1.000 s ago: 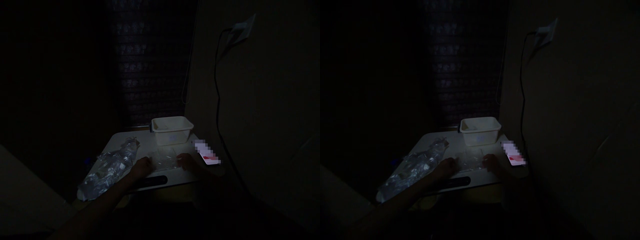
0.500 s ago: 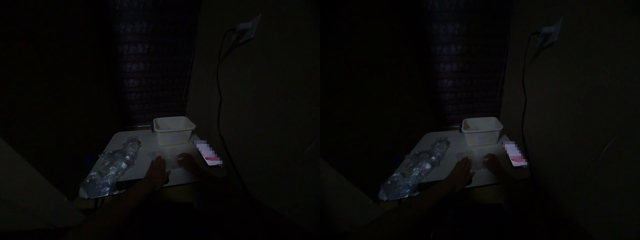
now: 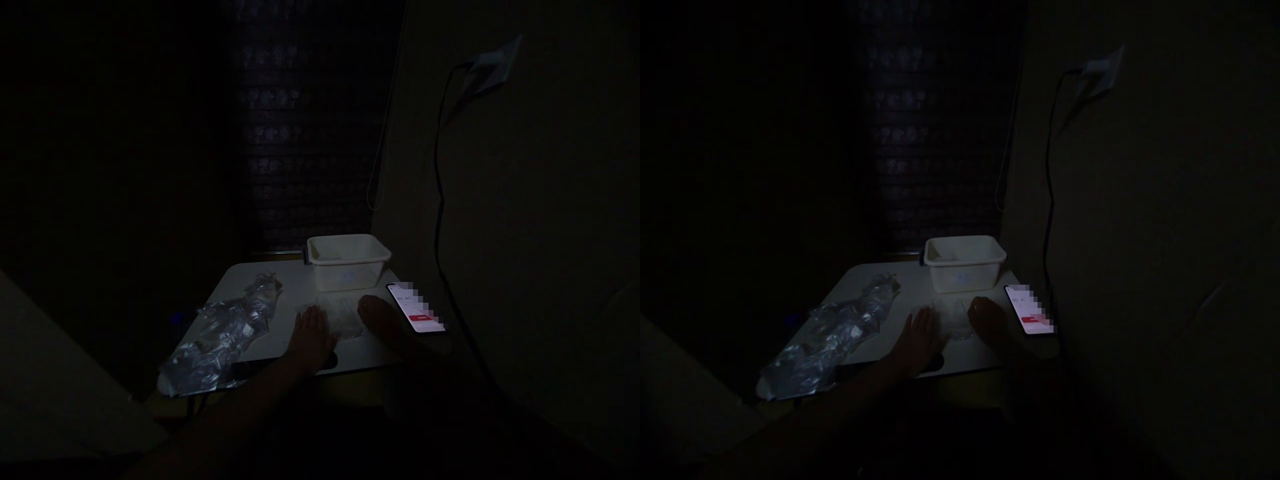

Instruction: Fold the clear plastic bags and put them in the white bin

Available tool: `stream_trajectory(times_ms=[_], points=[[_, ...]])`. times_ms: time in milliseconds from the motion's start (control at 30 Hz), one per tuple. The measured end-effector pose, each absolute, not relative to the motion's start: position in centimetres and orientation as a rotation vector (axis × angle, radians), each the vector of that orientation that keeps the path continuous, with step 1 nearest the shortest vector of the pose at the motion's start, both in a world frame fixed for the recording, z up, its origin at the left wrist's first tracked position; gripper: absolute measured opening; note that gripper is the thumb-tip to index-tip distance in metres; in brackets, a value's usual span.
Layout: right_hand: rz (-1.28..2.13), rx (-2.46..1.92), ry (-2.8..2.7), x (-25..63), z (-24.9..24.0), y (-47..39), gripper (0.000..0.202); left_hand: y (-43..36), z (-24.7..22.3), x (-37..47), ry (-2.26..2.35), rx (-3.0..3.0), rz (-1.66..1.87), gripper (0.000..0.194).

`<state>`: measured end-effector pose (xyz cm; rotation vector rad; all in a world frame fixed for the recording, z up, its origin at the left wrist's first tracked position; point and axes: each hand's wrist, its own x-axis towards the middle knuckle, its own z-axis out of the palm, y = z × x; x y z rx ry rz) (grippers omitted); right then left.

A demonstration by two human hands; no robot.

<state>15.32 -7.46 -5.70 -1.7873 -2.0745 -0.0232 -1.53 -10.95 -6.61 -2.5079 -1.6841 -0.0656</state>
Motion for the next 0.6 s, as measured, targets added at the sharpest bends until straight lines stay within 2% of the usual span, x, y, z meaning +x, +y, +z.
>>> stream_trajectory(times_ms=[233,433,600], points=[[-0.096,-1.192,-2.342,11.7,-7.7,-6.0,0.038,-9.3,-6.1,-1.0,-1.653,-2.597,-0.038,0.05],[-0.141,-1.266,-2.554,11.4,-9.3,-6.5,0.046,-9.5,-7.7,-1.5,-1.748,-2.587,-0.001,0.054],[-0.199,-1.387,-2.528,12.2,-9.6,-6.6,0.045,-9.3,-8.2,-2.3,-1.848,-2.483,-0.04,0.071]])
